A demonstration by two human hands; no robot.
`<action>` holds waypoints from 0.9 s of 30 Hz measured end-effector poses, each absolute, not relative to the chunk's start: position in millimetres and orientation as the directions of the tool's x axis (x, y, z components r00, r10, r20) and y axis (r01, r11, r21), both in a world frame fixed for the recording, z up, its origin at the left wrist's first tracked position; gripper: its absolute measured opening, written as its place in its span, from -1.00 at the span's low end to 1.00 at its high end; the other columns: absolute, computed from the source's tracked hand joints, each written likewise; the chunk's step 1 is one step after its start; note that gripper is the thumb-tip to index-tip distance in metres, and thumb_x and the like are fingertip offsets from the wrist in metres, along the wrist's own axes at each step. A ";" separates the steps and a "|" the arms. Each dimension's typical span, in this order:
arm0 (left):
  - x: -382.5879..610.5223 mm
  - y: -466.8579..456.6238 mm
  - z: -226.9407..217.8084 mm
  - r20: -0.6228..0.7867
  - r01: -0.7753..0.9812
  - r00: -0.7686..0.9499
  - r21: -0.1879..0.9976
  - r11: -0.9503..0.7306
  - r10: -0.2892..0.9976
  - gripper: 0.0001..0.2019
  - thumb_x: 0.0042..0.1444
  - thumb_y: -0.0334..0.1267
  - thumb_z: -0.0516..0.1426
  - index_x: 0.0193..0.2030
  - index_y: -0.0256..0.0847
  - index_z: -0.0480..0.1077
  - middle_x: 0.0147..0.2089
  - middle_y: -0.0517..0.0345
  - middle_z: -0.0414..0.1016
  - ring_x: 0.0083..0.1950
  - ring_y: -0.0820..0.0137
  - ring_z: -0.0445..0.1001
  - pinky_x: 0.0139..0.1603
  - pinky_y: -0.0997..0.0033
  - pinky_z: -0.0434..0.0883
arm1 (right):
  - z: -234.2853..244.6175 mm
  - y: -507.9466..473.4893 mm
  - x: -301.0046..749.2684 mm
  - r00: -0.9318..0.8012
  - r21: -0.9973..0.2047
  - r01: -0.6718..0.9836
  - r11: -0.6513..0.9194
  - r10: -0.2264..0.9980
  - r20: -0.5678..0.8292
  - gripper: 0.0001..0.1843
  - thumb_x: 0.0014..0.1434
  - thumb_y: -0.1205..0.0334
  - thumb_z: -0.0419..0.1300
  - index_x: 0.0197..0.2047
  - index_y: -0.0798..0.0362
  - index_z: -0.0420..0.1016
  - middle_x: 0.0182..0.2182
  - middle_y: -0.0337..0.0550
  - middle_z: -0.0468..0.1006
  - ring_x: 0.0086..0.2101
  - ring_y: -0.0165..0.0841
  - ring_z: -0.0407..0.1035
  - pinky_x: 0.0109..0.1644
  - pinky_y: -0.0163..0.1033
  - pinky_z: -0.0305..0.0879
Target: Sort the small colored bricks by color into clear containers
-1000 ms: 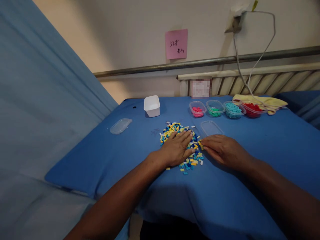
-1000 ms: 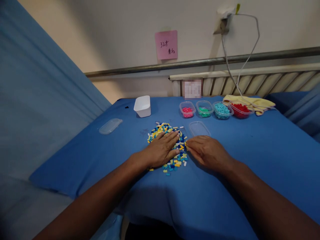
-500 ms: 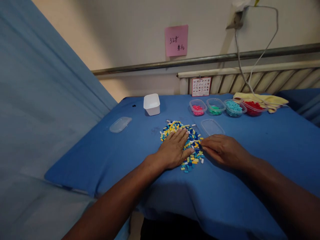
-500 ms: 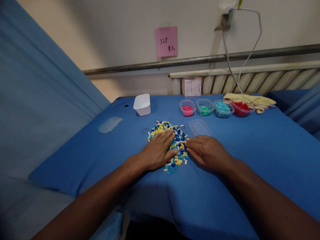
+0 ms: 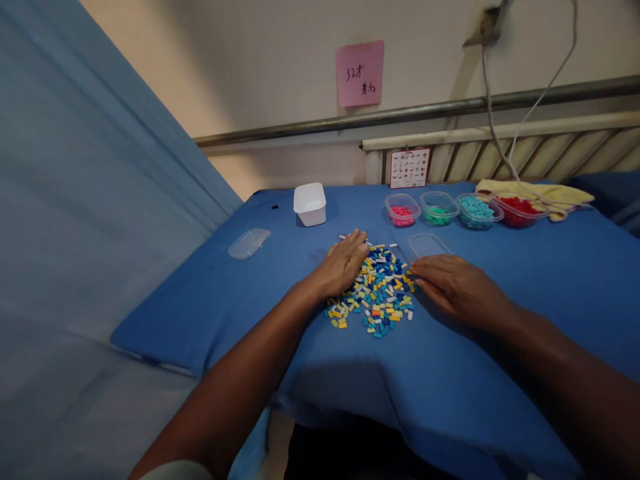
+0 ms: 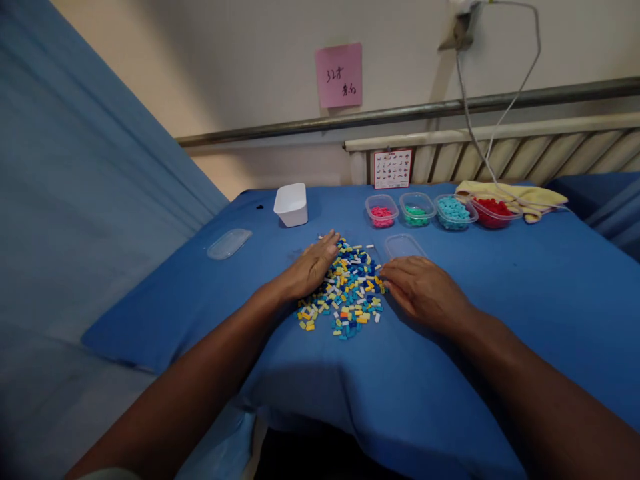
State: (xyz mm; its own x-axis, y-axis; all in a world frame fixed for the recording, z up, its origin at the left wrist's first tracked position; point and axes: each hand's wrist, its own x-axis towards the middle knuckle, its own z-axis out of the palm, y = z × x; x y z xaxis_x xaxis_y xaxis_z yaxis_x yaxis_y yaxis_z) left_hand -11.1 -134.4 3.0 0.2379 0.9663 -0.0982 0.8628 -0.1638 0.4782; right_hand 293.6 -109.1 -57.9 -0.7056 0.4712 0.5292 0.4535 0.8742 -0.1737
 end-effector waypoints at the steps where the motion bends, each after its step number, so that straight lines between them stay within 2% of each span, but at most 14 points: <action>1: -11.9 -133.0 2.9 -0.090 0.867 0.215 0.476 -0.147 0.972 -0.11 0.55 0.30 -0.46 0.76 -0.26 -0.11 0.78 0.00 -0.26 0.79 0.27 -0.29 0.75 -0.04 -0.23 | -59.0 -108.2 294.7 -0.700 -0.172 0.473 0.864 0.487 0.521 -0.66 0.54 0.24 0.14 0.20 0.06 0.69 0.12 0.12 0.75 0.09 0.00 0.65 0.22 0.19 0.58; 3: -10.1 -131.5 -2.0 -0.090 0.893 0.210 0.423 -0.153 0.974 -0.12 0.56 0.29 -0.43 0.75 -0.29 -0.10 0.77 -0.04 -0.25 0.79 0.21 -0.28 0.75 -0.08 -0.25 | -63.3 -105.1 298.1 -0.684 -0.160 0.532 0.831 0.534 0.497 -0.64 0.54 0.21 0.15 0.23 0.07 0.68 0.15 0.16 0.73 0.12 0.05 0.63 0.25 0.23 0.56; 6: -1.3 -133.9 -14.5 -0.103 0.927 0.295 0.273 -0.258 0.950 -0.14 0.58 0.29 -0.34 0.74 -0.29 -0.05 0.77 -0.08 -0.25 0.79 0.11 -0.30 0.74 -0.17 -0.28 | -72.8 -98.4 304.7 -0.637 -0.141 0.631 0.763 0.613 0.468 -0.55 0.54 0.09 0.16 0.31 0.12 0.64 0.24 0.25 0.66 0.19 0.14 0.58 0.29 0.29 0.52; 9: 9.3 -141.0 -20.5 -0.126 0.935 0.335 0.165 -0.314 0.934 -0.14 0.58 0.32 -0.32 0.75 -0.24 -0.04 0.78 -0.07 -0.28 0.79 0.06 -0.32 0.73 -0.23 -0.28 | -81.8 -91.9 310.5 -0.610 -0.142 0.679 0.720 0.661 0.437 -0.50 0.53 0.01 0.17 0.33 0.13 0.62 0.27 0.26 0.64 0.21 0.15 0.56 0.31 0.27 0.51; 14: 22.7 -155.6 -15.2 -0.211 0.912 0.406 0.158 -0.379 0.889 -0.10 0.53 0.40 -0.35 0.76 -0.16 -0.10 0.78 -0.04 -0.35 0.79 0.07 -0.39 0.73 -0.26 -0.37 | -81.8 -88.0 313.7 -0.563 -0.140 0.730 0.669 0.705 0.432 -0.54 0.52 0.04 0.17 0.23 0.16 0.68 0.20 0.29 0.68 0.17 0.15 0.60 0.28 0.27 0.54; 17: 27.1 -163.6 -14.4 -0.216 0.894 0.444 0.173 -0.414 0.869 -0.09 0.53 0.41 -0.34 0.76 -0.15 -0.10 0.78 -0.05 -0.34 0.79 0.09 -0.40 0.73 -0.24 -0.39 | -68.8 -96.0 308.1 -0.575 -0.190 0.645 0.740 0.634 0.517 -0.60 0.52 0.11 0.19 0.22 0.13 0.69 0.16 0.25 0.71 0.13 0.09 0.62 0.26 0.22 0.56; 19: 27.6 -166.2 -13.9 -0.212 0.890 0.451 0.183 -0.419 0.867 -0.11 0.54 0.38 -0.33 0.76 -0.16 -0.10 0.78 -0.06 -0.33 0.79 0.08 -0.38 0.73 -0.23 -0.38 | -57.6 -106.9 300.0 -0.652 -0.234 0.486 0.842 0.527 0.544 -0.66 0.52 0.20 0.20 0.23 0.06 0.69 0.13 0.14 0.74 0.12 -0.03 0.64 0.26 0.11 0.57; 22: 24.2 -163.6 -11.7 -0.190 0.906 0.411 0.191 -0.377 0.892 -0.16 0.58 0.31 -0.33 0.76 -0.19 -0.10 0.78 -0.07 -0.32 0.79 0.08 -0.35 0.73 -0.25 -0.34 | -43.3 -126.2 285.9 -0.788 -0.253 0.261 0.931 0.357 0.502 -0.67 0.51 0.32 0.18 0.22 0.00 0.68 0.10 0.03 0.76 0.07 -0.12 0.65 0.22 0.05 0.59; 24: 20.6 -159.3 -11.5 -0.146 0.926 0.359 0.177 -0.333 0.922 -0.18 0.59 0.27 -0.33 0.76 -0.19 -0.09 0.78 -0.07 -0.29 0.79 0.08 -0.32 0.73 -0.26 -0.33 | -37.2 -136.0 279.7 -0.830 -0.256 0.199 0.946 0.302 0.469 -0.68 0.51 0.33 0.18 0.17 -0.03 0.71 0.05 0.00 0.78 0.00 -0.14 0.67 0.15 0.03 0.62; 27: 16.6 -155.7 -14.6 -0.124 0.936 0.338 0.154 -0.318 0.933 -0.19 0.59 0.27 -0.30 0.75 -0.19 -0.05 0.77 -0.08 -0.24 0.79 0.06 -0.29 0.73 -0.28 -0.31 | -32.2 -141.9 279.1 -0.846 -0.269 0.177 0.947 0.286 0.451 -0.72 0.52 0.30 0.20 0.09 -0.06 0.75 -0.07 -0.04 0.79 -0.11 -0.18 0.66 0.04 -0.05 0.63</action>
State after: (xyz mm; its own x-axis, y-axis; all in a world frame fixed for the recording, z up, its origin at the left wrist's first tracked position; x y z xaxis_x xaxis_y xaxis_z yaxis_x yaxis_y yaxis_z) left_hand 16.6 -155.7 -14.6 0.3376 0.9331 -0.1244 0.9355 -0.3179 0.1541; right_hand 279.1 -141.9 -32.2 -0.8455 0.2858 0.4510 0.1767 0.9469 -0.2687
